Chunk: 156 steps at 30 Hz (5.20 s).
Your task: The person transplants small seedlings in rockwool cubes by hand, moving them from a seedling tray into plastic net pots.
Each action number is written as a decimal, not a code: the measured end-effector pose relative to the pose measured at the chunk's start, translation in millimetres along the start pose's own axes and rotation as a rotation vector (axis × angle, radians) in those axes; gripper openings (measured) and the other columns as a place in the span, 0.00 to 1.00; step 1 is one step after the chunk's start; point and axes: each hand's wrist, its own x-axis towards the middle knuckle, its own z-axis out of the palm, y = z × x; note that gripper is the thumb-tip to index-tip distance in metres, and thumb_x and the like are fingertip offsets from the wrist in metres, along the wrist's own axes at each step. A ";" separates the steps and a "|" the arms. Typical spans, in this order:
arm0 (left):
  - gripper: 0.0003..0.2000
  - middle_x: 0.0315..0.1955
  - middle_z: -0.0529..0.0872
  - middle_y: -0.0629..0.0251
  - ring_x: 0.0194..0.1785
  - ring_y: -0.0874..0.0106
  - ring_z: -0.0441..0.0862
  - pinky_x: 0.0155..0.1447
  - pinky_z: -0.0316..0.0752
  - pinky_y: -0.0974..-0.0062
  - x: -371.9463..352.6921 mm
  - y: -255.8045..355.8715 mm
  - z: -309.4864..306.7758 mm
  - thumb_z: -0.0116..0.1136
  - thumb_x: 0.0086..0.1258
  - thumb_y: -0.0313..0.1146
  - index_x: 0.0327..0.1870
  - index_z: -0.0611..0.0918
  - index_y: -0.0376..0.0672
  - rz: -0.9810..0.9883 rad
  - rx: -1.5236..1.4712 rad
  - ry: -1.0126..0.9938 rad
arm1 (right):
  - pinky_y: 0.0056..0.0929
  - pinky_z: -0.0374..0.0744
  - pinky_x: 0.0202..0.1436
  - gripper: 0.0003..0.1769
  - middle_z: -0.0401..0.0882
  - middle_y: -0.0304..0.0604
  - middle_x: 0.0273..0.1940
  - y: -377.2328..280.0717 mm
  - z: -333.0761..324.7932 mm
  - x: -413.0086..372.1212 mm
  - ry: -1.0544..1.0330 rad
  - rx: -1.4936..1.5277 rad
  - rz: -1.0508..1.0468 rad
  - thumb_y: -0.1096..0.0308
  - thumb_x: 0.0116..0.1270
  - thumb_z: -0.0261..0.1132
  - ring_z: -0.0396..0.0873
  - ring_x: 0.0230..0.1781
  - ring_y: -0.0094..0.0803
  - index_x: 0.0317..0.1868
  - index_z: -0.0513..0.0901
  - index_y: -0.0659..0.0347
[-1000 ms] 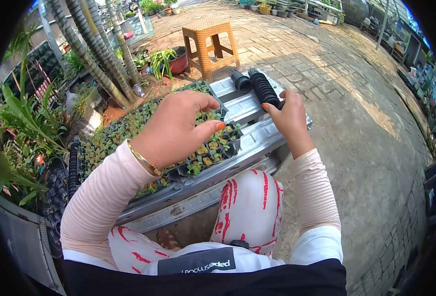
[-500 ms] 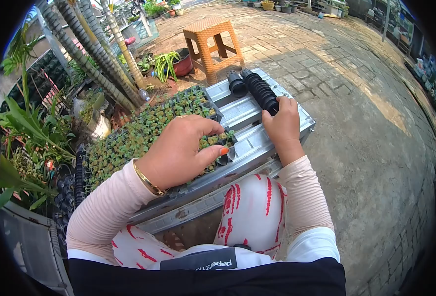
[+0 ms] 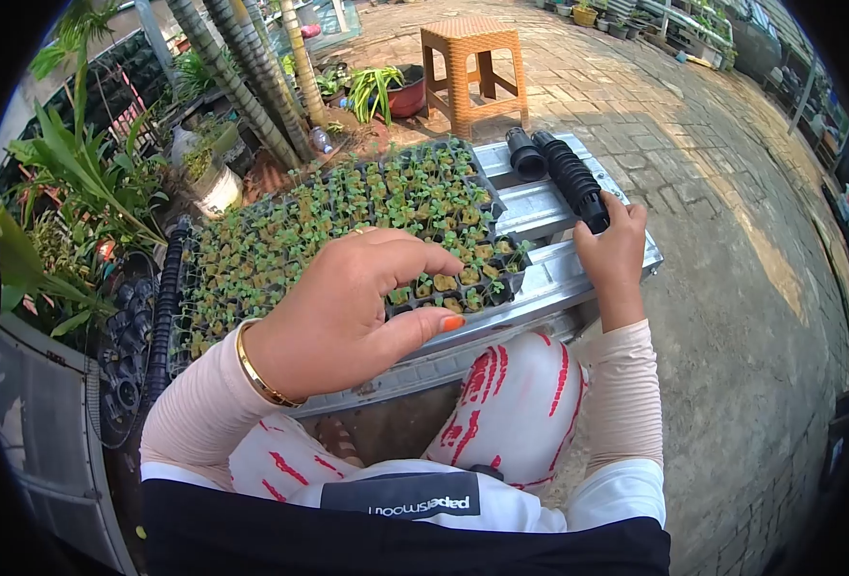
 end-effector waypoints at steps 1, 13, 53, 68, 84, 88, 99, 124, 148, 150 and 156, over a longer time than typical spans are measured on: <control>0.14 0.35 0.83 0.53 0.39 0.58 0.79 0.46 0.72 0.66 -6.6 -1.7 -4.8 0.63 0.55 0.33 0.41 0.80 0.35 0.004 -0.017 0.024 | 0.35 0.75 0.48 0.28 0.69 0.53 0.42 -2.1 -2.8 1.4 -0.016 -0.005 0.003 0.68 0.44 0.67 0.75 0.39 0.44 0.51 0.78 0.62; 0.19 0.39 0.82 0.63 0.36 0.78 0.73 0.42 0.69 0.81 -98.4 -20.3 -70.4 0.66 0.54 0.29 0.49 0.79 0.36 -0.276 -0.120 0.312 | 0.22 0.69 0.40 0.32 0.69 0.34 0.38 -73.8 -87.1 15.1 -0.212 0.363 -0.226 0.68 0.44 0.69 0.66 0.39 0.23 0.54 0.75 0.64; 0.21 0.45 0.79 0.61 0.48 0.75 0.77 0.54 0.71 0.78 -234.8 -101.0 -126.6 0.62 0.58 0.19 0.53 0.70 0.33 -0.283 -0.614 1.235 | 0.18 0.69 0.26 0.07 0.75 0.34 0.26 -440.3 155.8 -14.6 -0.895 0.696 -0.467 0.69 0.64 0.62 0.70 0.24 0.18 0.38 0.78 0.65; 0.23 0.46 0.78 0.62 0.49 0.75 0.75 0.55 0.68 0.78 -235.1 -101.9 -125.4 0.64 0.56 0.22 0.54 0.71 0.33 -0.404 -0.542 1.215 | 0.34 0.76 0.40 0.06 0.82 0.50 0.34 -435.7 188.0 -28.8 -0.920 0.411 -0.797 0.74 0.59 0.61 0.80 0.36 0.43 0.37 0.81 0.63; 0.23 0.45 0.79 0.62 0.49 0.75 0.75 0.55 0.69 0.79 -237.9 -98.3 -126.4 0.64 0.57 0.23 0.54 0.71 0.33 -0.411 -0.552 1.226 | 0.37 0.73 0.35 0.12 0.77 0.53 0.25 -438.2 193.5 -27.2 -0.829 -0.030 -0.861 0.65 0.60 0.65 0.76 0.28 0.41 0.29 0.78 0.68; 0.23 0.46 0.78 0.62 0.49 0.76 0.75 0.55 0.69 0.79 -238.9 -98.7 -126.3 0.64 0.57 0.23 0.54 0.71 0.33 -0.413 -0.544 1.221 | 0.35 0.72 0.39 0.16 0.76 0.47 0.29 -433.4 203.8 -17.3 -0.996 0.023 -0.751 0.59 0.61 0.64 0.72 0.34 0.39 0.33 0.81 0.67; 0.22 0.45 0.78 0.62 0.49 0.76 0.74 0.55 0.68 0.79 -238.9 -97.3 -127.0 0.64 0.57 0.23 0.53 0.72 0.33 -0.428 -0.549 1.223 | 0.30 0.67 0.31 0.12 0.74 0.38 0.23 -435.5 189.1 -14.0 -0.981 0.163 -0.621 0.65 0.59 0.67 0.68 0.25 0.27 0.31 0.81 0.67; 0.23 0.46 0.78 0.62 0.49 0.76 0.75 0.56 0.68 0.78 -235.0 -102.3 -124.0 0.64 0.55 0.20 0.53 0.71 0.33 -0.436 -0.548 1.225 | 0.30 0.75 0.39 0.19 0.72 0.40 0.32 -448.9 199.4 -1.6 -1.224 0.196 -1.275 0.78 0.51 0.68 0.74 0.33 0.32 0.45 0.83 0.55; 0.22 0.45 0.79 0.62 0.50 0.75 0.75 0.56 0.68 0.78 -237.0 -99.9 -124.0 0.64 0.56 0.23 0.53 0.72 0.33 -0.417 -0.530 1.210 | 0.35 0.75 0.34 0.07 0.77 0.46 0.27 -465.8 167.8 -3.3 -0.693 0.153 -1.448 0.77 0.45 0.62 0.78 0.29 0.43 0.28 0.76 0.63; 0.23 0.45 0.79 0.62 0.50 0.75 0.75 0.56 0.68 0.78 -237.0 -100.0 -124.7 0.64 0.56 0.23 0.53 0.71 0.33 -0.414 -0.528 1.211 | 0.37 0.77 0.38 0.10 0.78 0.46 0.31 -468.0 156.6 -5.1 -0.599 0.025 -1.484 0.78 0.45 0.62 0.79 0.34 0.43 0.33 0.78 0.62; 0.23 0.45 0.79 0.61 0.49 0.75 0.75 0.56 0.69 0.78 -236.0 -101.5 -123.9 0.64 0.56 0.23 0.53 0.71 0.33 -0.407 -0.509 1.210 | 0.40 0.78 0.37 0.09 0.76 0.44 0.36 -455.5 135.8 -12.5 -0.410 -0.150 -1.660 0.78 0.51 0.60 0.79 0.36 0.44 0.35 0.77 0.60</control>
